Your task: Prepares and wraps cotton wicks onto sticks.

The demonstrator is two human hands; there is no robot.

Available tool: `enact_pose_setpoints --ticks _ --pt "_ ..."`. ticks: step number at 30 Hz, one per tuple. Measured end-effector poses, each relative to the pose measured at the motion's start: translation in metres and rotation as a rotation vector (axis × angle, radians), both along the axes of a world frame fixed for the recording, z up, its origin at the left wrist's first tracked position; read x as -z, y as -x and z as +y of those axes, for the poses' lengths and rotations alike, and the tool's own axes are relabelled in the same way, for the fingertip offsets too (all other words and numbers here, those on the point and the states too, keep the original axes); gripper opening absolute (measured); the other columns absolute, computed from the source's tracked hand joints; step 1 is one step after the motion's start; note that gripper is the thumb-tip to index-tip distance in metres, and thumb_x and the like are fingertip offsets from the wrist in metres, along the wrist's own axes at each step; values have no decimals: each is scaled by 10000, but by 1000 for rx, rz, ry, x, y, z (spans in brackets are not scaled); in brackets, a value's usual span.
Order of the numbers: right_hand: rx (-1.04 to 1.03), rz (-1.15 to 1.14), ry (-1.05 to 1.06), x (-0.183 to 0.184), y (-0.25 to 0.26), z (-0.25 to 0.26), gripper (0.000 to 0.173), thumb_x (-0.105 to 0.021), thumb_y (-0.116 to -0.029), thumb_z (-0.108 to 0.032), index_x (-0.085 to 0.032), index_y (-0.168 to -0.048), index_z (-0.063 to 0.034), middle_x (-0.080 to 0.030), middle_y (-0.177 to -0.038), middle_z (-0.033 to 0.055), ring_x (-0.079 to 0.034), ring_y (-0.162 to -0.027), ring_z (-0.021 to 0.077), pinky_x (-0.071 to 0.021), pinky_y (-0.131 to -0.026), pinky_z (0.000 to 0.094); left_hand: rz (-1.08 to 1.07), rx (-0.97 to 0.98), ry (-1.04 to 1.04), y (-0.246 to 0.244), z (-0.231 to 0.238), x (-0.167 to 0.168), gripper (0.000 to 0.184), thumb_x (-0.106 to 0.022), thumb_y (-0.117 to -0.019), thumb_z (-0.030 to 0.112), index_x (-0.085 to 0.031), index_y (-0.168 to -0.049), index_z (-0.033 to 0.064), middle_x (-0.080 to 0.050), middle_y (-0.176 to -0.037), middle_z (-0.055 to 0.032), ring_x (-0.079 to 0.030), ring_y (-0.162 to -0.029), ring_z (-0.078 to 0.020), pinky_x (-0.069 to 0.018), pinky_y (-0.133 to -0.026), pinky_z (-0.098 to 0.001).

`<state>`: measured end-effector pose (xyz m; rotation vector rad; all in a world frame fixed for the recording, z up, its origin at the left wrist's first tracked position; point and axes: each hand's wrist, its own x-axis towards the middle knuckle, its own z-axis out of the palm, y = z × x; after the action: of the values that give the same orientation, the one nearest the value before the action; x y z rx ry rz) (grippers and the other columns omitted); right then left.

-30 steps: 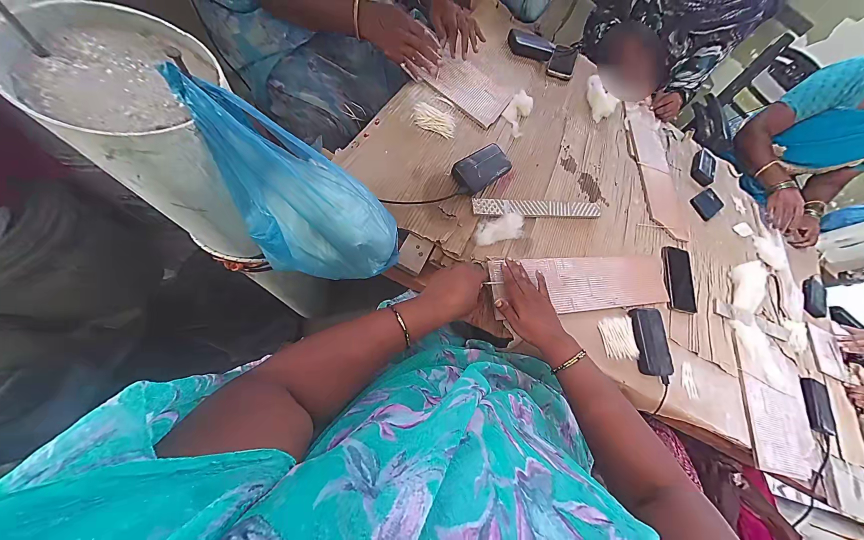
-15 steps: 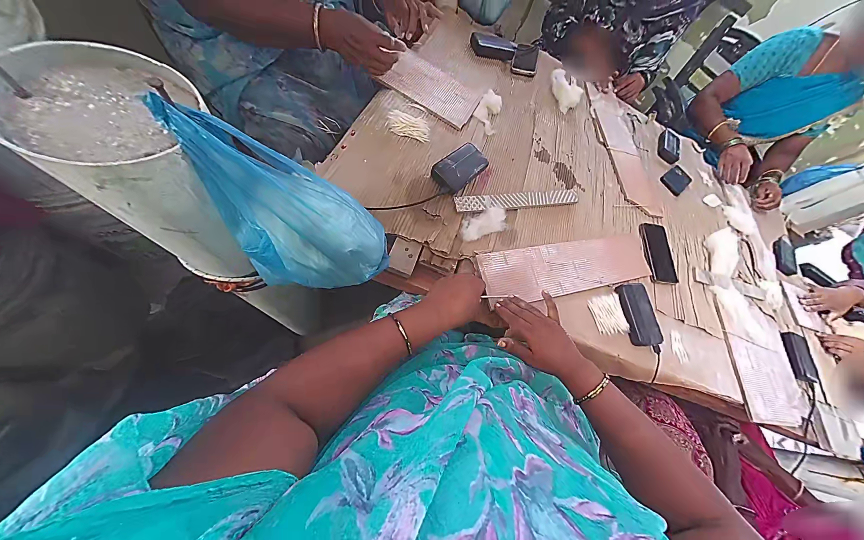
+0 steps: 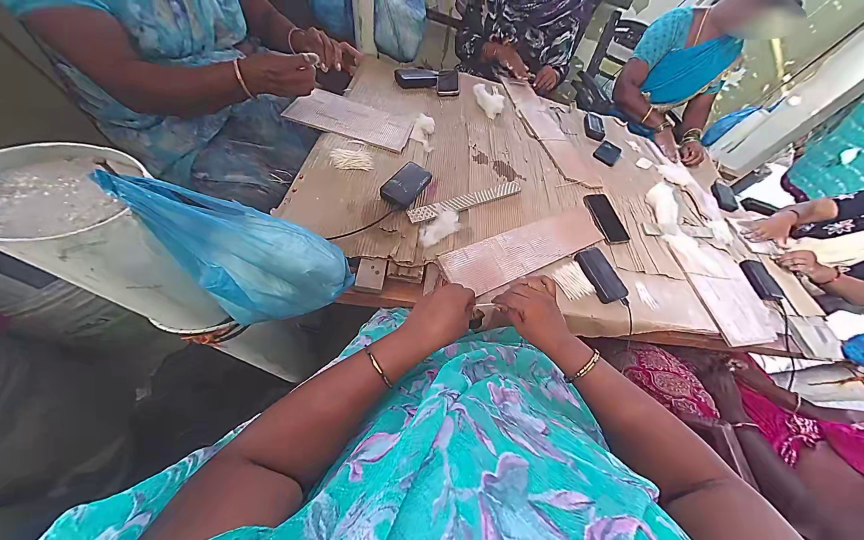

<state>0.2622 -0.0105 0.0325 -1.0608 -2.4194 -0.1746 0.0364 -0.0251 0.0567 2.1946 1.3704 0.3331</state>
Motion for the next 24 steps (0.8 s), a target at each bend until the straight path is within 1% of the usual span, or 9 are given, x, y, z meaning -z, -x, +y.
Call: enact_pose_setpoints --ticks 3,4,7,9,11,14,16,21,24 --pt "16 21 -1 1 -8 -13 157 -650 -946 -155 -807 -936 -145 -770 -945 38 -683 -1075 297 -406 -1004 600 -19 17 -32 0 -7 1 236 -523 -1051 116 -711 -1123 -7 -691 -1142 -184 -657 -1144 -338 -506 -1012 -535" --pt "29 29 -4 1 -14 -17 160 -649 -947 -156 -808 -937 -144 -774 -954 39 -680 -1097 304 -400 -1012 606 -13 20 -43 1 -8 0 227 -527 -1047 106 -712 -1109 -9 -691 -1138 -182 -654 -1146 -334 -504 -1017 -529" --pt "109 85 1 2 -40 -23 170 -644 -942 -146 -811 -931 -117 -779 -962 57 -670 -1120 329 -397 -1000 610 -19 4 -98 5 -10 0 210 -542 -1036 91 -720 -1087 -8 -702 -1126 -172 -662 -1140 -325 -510 -1013 -518" --pt "240 141 60 1 -62 -23 167 -646 -960 -145 -803 -959 -90 -770 -993 95 -657 -1124 355 -396 -1000 624 -33 -33 -105 10 -9 2 209 -549 -1039 100 -722 -1107 4 -704 -1138 -163 -664 -1141 -322 -513 -1012 -522" --pt "430 208 148 -2 -80 -17 174 -648 -982 -156 -792 -1010 -61 -750 -1024 149 -636 -1124 402 -390 -999 651 -42 -68 -98 13 -6 2 208 -551 -1044 106 -722 -1110 6 -706 -1139 -166 -668 -1132 -327 -514 -1005 -534" --pt "728 248 269 -7 -92 1 217 -623 -1019 -206 -777 -1083 -67 -729 -1099 194 -602 -1177 437 -382 -1004 675 -29 -82 -75 13 -4 4 214 -546 -1050 118 -720 -1111 10 -703 -1145 -161 -666 -1137 -321 -515 -1007 -532" --pt "846 228 314 -6 -94 16 240 -603 -1029 -240 -767 -1106 -82 -709 -1130 204 -573 -1198 452 -379 -986 686 -14 -77 -48 11 -4 7 223 -537 -1054 130 -717 -1110 11 -702 -1144 -159 -665 -1135 -316 -514 -1006 -527" --pt "904 126 304 11 -96 44 247 -588 -1032 -240 -771 -1104 -91 -692 -1166 214 -551 -1213 462 -371 -959 691 19 -67 5 10 -8 11 267 -511 -1075 172 -709 -1149 8 -691 -1171 -167 -659 -1146 -310 -503 -1015 -524" --pt "916 153 319 15 -101 45 260 -580 -1037 -258 -771 -1113 -98 -693 -1168 214 -552 -1213 460 -371 -956 697 17 -73 19 13 -8 14 272 -511 -1078 183 -706 -1156 10 -691 -1156 -162 -659 -1137 -305 -502 -1018 -511"
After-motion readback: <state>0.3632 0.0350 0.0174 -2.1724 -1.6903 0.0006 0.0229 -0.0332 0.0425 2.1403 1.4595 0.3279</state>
